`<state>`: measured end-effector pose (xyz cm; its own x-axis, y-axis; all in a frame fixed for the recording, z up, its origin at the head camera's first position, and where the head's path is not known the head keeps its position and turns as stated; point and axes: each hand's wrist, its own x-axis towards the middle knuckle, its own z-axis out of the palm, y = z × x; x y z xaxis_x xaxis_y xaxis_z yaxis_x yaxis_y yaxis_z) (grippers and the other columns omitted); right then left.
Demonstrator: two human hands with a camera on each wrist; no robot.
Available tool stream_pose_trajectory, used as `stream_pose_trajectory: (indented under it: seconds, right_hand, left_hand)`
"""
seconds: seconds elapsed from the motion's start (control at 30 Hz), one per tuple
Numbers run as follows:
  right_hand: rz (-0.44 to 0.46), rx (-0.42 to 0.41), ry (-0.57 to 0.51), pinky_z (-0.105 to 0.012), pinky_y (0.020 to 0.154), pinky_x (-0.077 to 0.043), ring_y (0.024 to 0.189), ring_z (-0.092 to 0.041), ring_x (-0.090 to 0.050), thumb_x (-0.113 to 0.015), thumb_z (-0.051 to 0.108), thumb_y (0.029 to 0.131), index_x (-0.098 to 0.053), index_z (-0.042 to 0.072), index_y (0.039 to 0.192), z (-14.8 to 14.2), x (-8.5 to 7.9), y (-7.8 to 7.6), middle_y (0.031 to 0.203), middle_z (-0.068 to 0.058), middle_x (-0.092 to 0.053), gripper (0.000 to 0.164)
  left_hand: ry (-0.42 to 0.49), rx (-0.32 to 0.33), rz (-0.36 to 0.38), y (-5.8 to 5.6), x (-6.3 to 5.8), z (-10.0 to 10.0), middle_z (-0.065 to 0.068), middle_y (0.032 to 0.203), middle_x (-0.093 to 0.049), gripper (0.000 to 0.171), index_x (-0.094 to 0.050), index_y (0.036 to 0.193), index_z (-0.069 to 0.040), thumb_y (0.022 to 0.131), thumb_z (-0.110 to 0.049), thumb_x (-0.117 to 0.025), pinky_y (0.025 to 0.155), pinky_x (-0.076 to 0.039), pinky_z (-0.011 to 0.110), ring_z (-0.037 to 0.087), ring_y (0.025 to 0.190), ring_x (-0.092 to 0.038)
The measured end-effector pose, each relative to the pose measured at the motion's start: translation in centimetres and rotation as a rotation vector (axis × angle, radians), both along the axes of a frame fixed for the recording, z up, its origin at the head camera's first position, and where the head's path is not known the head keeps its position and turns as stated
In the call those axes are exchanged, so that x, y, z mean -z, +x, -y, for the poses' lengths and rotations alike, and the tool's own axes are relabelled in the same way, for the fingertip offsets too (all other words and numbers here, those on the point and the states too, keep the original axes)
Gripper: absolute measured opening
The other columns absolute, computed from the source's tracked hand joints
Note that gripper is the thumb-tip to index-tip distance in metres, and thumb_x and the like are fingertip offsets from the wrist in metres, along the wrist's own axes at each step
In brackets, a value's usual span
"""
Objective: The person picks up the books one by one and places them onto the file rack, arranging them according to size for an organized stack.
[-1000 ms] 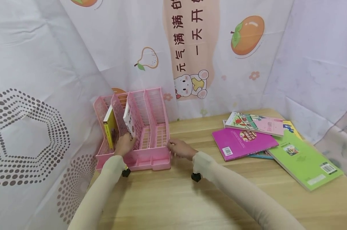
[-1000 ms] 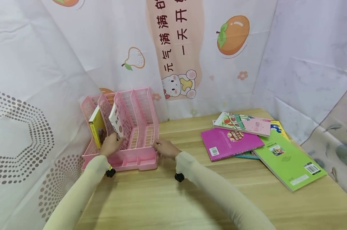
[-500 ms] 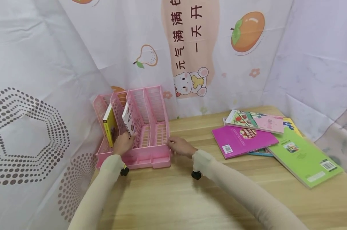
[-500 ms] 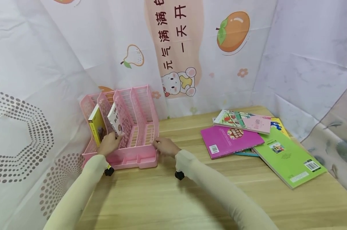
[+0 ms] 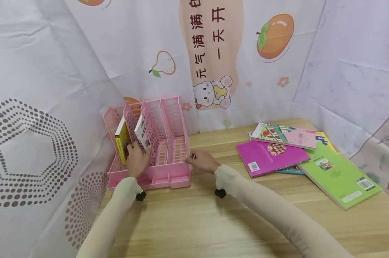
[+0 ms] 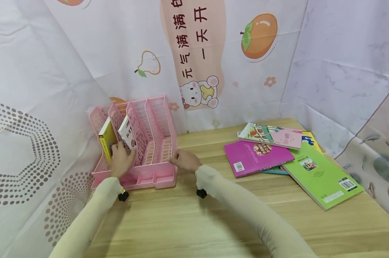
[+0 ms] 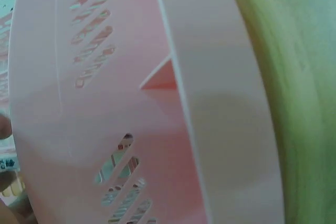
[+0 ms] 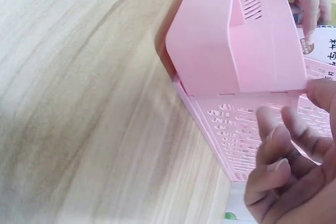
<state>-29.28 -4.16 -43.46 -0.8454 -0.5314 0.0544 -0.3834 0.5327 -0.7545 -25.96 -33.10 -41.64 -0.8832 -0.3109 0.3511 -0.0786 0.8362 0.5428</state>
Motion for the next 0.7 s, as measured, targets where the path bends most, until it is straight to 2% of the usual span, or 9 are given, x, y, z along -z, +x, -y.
stream_pose_trajectory:
  seconds: [0.13, 0.23, 0.3, 0.37, 0.43, 0.47, 0.53, 0.57, 0.7]
  right_hand:
    - [-0.068, 0.041, 0.005, -0.029, 0.059, -0.045, 0.067, -0.013, -0.054, -0.064, 0.037, 0.101, -0.062, 0.015, 0.092, -0.3, -0.5, -0.4, 0.079, 0.000, -0.063, 0.024]
    - [-0.100, 0.057, 0.003, -0.031, 0.062, -0.048, 0.072, -0.015, -0.057, -0.065, 0.035, 0.101, -0.063, 0.015, 0.096, -0.6, -0.8, -0.7, 0.085, 0.001, -0.064, 0.021]
    - [-0.120, 0.069, 0.004, -0.035, 0.069, -0.052, 0.078, -0.016, -0.060, -0.066, 0.034, 0.100, -0.064, 0.015, 0.100, -0.9, -0.8, -0.8, 0.090, 0.001, -0.066, 0.019]
    - [-0.142, 0.074, 0.006, -0.040, 0.087, -0.051, 0.087, -0.018, -0.062, -0.066, 0.034, 0.100, -0.065, 0.014, 0.103, -1.1, -0.8, -0.8, 0.096, -0.001, -0.066, 0.020]
    - [-0.165, 0.074, 0.008, -0.045, 0.103, -0.043, 0.096, -0.020, -0.061, -0.067, 0.036, 0.100, -0.065, 0.012, 0.108, -1.4, -0.7, -0.8, 0.102, -0.003, -0.067, 0.025]
    - [-0.175, 0.074, 0.010, -0.047, 0.106, -0.040, 0.100, -0.022, -0.060, -0.067, 0.037, 0.100, -0.065, 0.011, 0.110, -1.6, -0.7, -0.8, 0.105, -0.005, -0.066, 0.028]
    - [-0.190, 0.077, 0.022, -0.048, 0.109, -0.035, 0.104, -0.024, -0.057, -0.066, 0.040, 0.100, -0.063, 0.009, 0.116, -1.8, -0.7, -0.7, 0.111, -0.008, -0.066, 0.035]
    - [-0.194, 0.082, 0.026, -0.047, 0.106, -0.037, 0.106, -0.026, -0.055, -0.066, 0.041, 0.100, -0.062, 0.008, 0.118, -1.9, -0.6, -0.7, 0.114, -0.009, -0.065, 0.038]
    - [-0.197, 0.102, 0.061, -0.044, 0.094, -0.041, 0.106, -0.029, -0.048, -0.065, 0.047, 0.099, -0.059, 0.009, 0.123, -2.4, -0.4, -0.8, 0.122, -0.016, -0.063, 0.046]
  left_hand:
    - [0.065, -0.009, -0.247, 0.0, -0.2, -1.0, 0.020, 0.120, -0.043, 0.040, -0.045, 0.125, -0.005, 0.101, -0.032, -0.062, 0.070, -0.044, 0.053, 0.039, 0.081, -0.054]
    - [0.032, 0.049, -0.313, -0.2, -0.4, -1.5, 0.013, 0.102, -0.049, 0.025, -0.049, 0.108, -0.008, 0.101, -0.026, -0.064, 0.070, -0.041, 0.046, 0.031, 0.080, -0.052]
    - [-0.010, 0.125, -0.287, -0.3, -0.4, -1.8, 0.010, 0.095, -0.054, 0.020, -0.053, 0.104, -0.008, 0.102, -0.024, -0.063, 0.071, -0.043, 0.043, 0.027, 0.081, -0.055]
    - [-0.043, 0.209, -0.221, -0.4, -0.4, -2.1, 0.009, 0.093, -0.058, 0.018, -0.057, 0.104, -0.008, 0.103, -0.025, -0.062, 0.070, -0.045, 0.042, 0.025, 0.080, -0.056]
    - [-0.070, 0.293, -0.146, -0.4, -0.2, -2.5, 0.010, 0.096, -0.059, 0.020, -0.059, 0.107, -0.008, 0.104, -0.028, -0.060, 0.070, -0.047, 0.042, 0.025, 0.081, -0.057]
    - [-0.077, 0.329, -0.112, -0.4, -0.2, -2.7, 0.010, 0.099, -0.060, 0.022, -0.060, 0.110, -0.007, 0.104, -0.029, -0.059, 0.070, -0.048, 0.042, 0.025, 0.082, -0.057]
    - [-0.105, 0.388, -0.046, -0.4, 0.0, -3.2, 0.012, 0.108, -0.060, 0.030, -0.061, 0.118, -0.007, 0.104, -0.033, -0.058, 0.073, -0.051, 0.044, 0.025, 0.088, -0.058]
    - [-0.132, 0.415, -0.021, -0.4, 0.1, -3.5, 0.013, 0.113, -0.059, 0.034, -0.061, 0.123, -0.006, 0.104, -0.035, -0.058, 0.076, -0.052, 0.045, 0.027, 0.092, -0.059]
    - [-0.234, 0.487, 0.017, -0.6, 0.4, -4.5, 0.018, 0.130, -0.056, 0.047, -0.058, 0.135, -0.002, 0.103, -0.036, -0.060, 0.095, -0.049, 0.054, 0.035, 0.114, -0.058]
